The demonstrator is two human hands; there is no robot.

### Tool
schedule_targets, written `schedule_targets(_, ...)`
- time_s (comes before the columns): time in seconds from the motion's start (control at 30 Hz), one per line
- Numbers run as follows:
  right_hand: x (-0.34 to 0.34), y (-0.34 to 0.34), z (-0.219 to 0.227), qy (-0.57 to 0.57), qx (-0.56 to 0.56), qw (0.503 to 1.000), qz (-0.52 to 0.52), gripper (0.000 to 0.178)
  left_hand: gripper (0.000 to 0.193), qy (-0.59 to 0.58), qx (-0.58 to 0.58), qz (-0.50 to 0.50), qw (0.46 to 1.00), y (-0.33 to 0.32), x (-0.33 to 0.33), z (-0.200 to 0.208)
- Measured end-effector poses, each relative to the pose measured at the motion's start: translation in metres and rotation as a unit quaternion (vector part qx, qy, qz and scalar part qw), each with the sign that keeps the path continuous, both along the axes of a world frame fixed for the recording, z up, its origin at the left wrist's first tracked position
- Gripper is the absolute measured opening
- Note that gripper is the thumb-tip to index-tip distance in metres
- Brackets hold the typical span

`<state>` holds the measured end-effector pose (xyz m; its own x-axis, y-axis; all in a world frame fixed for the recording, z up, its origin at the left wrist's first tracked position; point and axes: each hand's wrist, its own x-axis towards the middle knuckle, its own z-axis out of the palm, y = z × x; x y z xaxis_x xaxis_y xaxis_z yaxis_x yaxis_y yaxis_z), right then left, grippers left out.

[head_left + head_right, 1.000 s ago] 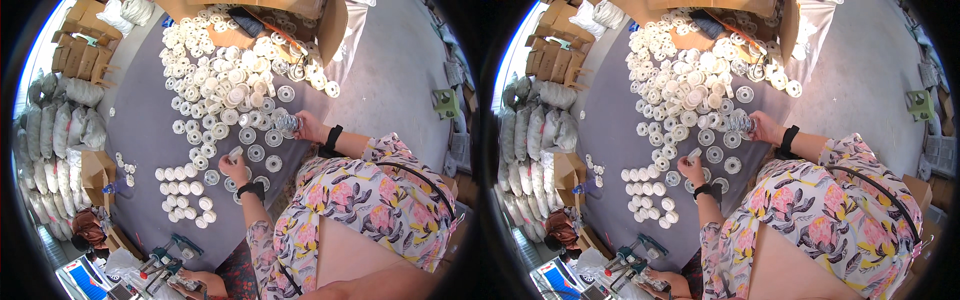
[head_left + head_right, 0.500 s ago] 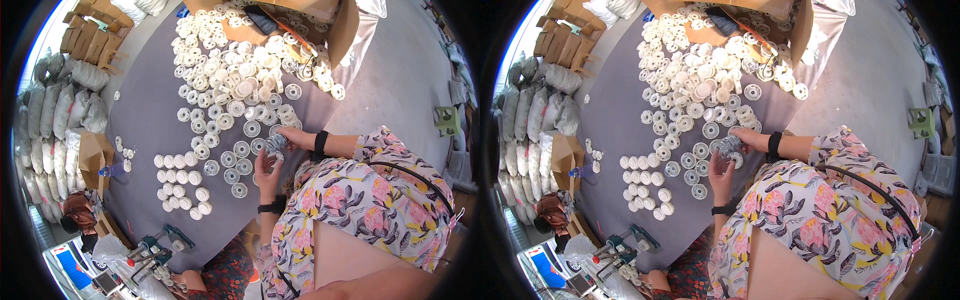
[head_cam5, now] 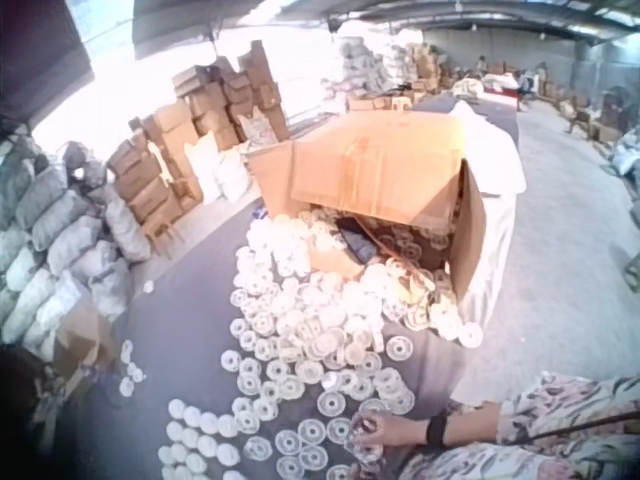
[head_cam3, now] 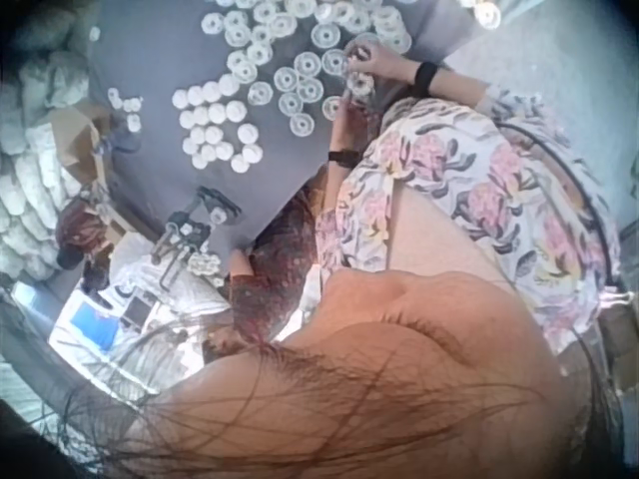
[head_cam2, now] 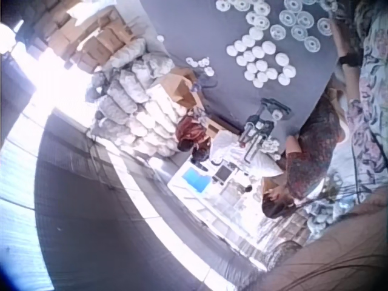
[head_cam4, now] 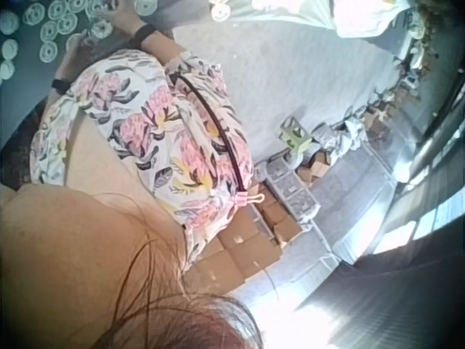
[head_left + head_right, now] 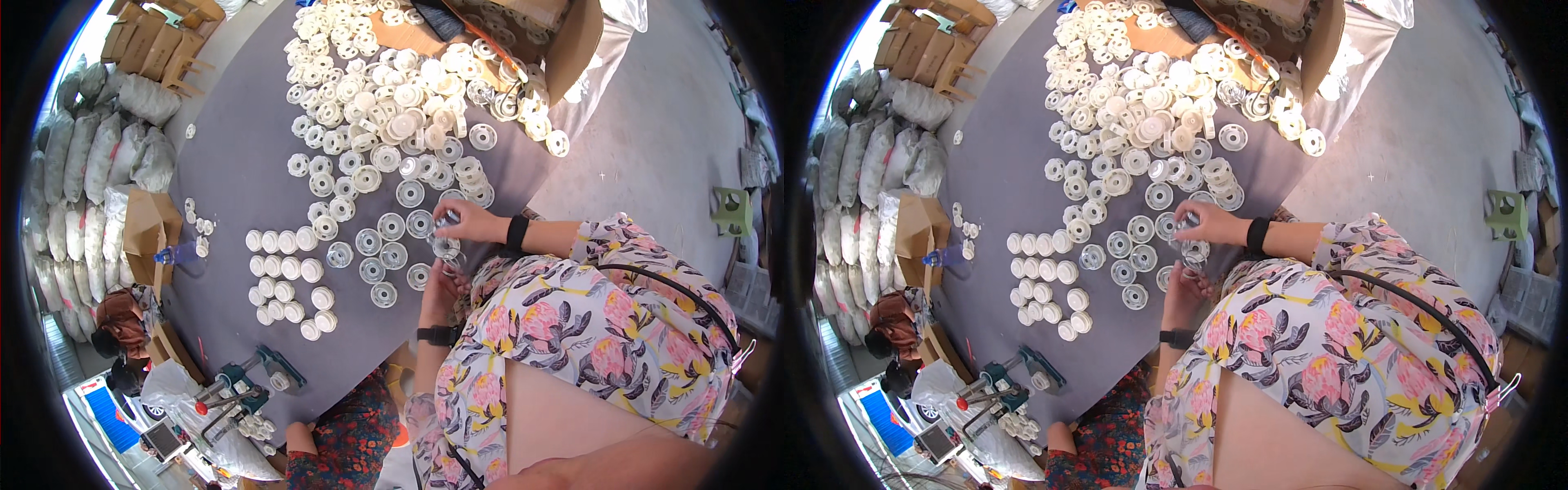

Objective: The person sorts white plastic components and metal springs by hand, then fits them together one at a time and places the assembled units on the table.

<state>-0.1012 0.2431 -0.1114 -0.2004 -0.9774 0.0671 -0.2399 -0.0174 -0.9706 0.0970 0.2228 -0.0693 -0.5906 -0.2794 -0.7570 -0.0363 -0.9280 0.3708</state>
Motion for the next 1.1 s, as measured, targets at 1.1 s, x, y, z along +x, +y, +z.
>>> schedule_targets(1.1, -0.020, 0.016, 0.026, -0.461, 0.331, 0.823, -0.013, 0.043, 0.039, -0.135, -0.379, -0.019, 0.915, -0.017, -0.038, -0.018)
